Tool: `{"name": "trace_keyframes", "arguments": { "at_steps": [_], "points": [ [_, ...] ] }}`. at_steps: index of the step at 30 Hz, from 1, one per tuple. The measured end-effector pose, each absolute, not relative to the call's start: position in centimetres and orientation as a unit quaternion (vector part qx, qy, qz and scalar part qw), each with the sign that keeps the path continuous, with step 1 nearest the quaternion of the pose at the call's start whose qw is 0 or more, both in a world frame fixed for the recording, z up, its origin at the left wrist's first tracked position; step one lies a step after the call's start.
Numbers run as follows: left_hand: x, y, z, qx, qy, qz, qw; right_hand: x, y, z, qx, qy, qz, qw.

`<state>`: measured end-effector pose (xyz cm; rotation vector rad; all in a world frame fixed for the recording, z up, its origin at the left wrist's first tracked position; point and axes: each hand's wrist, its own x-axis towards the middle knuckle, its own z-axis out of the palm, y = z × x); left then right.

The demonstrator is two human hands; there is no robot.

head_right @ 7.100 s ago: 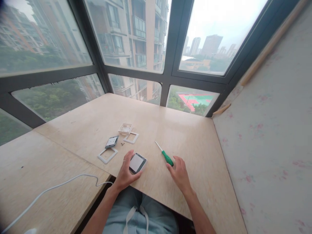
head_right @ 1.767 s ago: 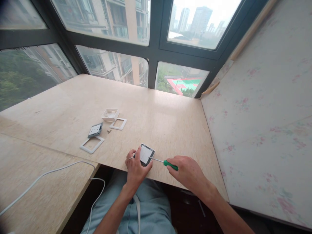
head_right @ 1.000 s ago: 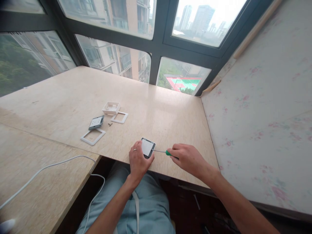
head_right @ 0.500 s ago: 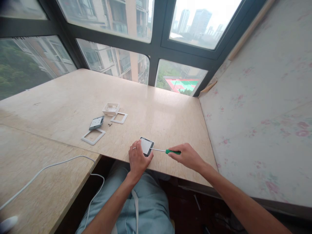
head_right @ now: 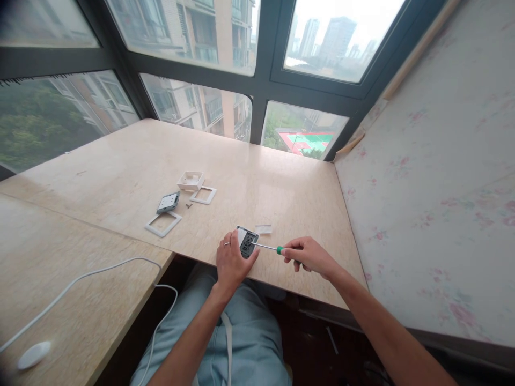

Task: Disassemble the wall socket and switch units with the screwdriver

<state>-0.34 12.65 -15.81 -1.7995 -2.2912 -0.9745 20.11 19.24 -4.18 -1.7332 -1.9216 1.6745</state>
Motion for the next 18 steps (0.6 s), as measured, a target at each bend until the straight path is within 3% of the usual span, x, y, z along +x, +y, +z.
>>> {"name": "trace_keyframes", "arguments": {
  "at_steps": [3, 7, 18],
  "points": [
    [-1.3, 12.7, -15.7, -0.595, -0.730, -0.335, -0.027, 19.8, 19.5, -3.1, -0.557, -0.674, 0.486, 0.004],
    [-2.7, 12.8, -15.5, -0.602, -0.708, -0.353, -0.109, 19.5, 19.3, -2.7, -0.524, -0.721, 0.452, 0.035],
    [-2.4, 13.2, -15.6, -0.610, -0.718, -0.321, -0.092, 16.8, 18.6, -2.6, -0.507, -0.797, 0.328, 0.005]
  ]
}}
